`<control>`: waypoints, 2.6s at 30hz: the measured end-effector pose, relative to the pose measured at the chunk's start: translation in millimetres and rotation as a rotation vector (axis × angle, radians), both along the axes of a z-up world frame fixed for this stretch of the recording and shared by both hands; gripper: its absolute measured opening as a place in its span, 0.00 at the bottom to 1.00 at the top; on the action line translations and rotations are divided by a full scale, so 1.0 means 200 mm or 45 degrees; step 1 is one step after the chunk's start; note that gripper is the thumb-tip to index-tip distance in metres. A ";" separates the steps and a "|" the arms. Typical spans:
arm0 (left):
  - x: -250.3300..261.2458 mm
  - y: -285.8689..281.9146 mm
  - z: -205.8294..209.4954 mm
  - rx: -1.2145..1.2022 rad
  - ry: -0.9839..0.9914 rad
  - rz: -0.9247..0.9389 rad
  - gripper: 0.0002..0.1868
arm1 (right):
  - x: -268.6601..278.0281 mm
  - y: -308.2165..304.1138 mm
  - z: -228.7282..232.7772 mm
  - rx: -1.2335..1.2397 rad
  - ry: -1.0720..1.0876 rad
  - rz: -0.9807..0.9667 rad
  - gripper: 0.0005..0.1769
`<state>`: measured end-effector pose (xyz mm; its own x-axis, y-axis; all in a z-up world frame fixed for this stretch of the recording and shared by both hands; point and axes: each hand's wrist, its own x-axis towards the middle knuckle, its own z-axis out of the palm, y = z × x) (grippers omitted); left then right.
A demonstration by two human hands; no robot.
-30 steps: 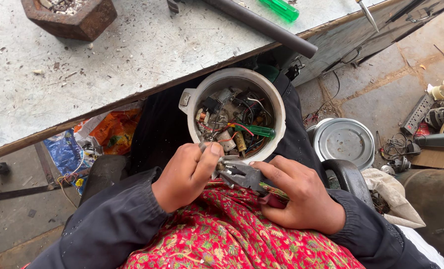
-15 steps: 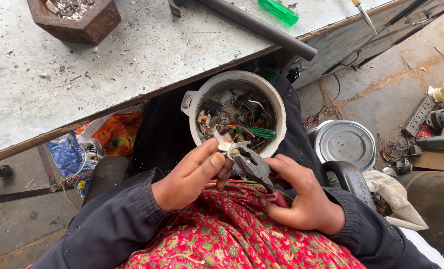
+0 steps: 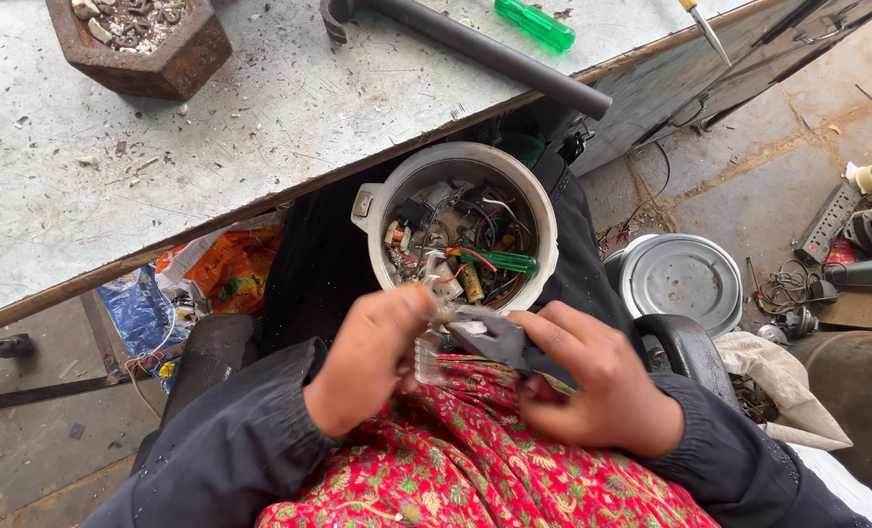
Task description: The person disassembles small electronic components using pliers and a hammer, then uses a screwdriver to work on a black plastic part. They place pieces into a white bowl and handle various tools and parts on a cluttered workbench.
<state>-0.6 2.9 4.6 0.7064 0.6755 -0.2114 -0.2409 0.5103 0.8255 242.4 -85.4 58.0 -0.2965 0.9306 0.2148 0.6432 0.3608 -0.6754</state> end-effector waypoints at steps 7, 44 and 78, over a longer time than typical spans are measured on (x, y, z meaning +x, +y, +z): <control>-0.02 0.04 -0.02 0.276 0.009 -0.045 0.27 | 0.01 0.01 -0.02 0.044 -0.030 -0.043 0.37; -0.04 0.17 0.16 0.569 0.193 0.167 0.25 | 0.08 0.01 -0.26 -0.934 0.795 -0.036 0.52; -0.08 0.20 0.15 0.327 0.025 0.300 0.12 | 0.05 0.04 -0.22 -1.013 0.801 -0.111 0.51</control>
<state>-16.4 43.5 34.3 0.5223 0.8524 -0.0255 -0.3104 0.2179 0.9253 252.9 -78.4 13.1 -0.2676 0.8843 -0.3827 0.0914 -0.3721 -0.9237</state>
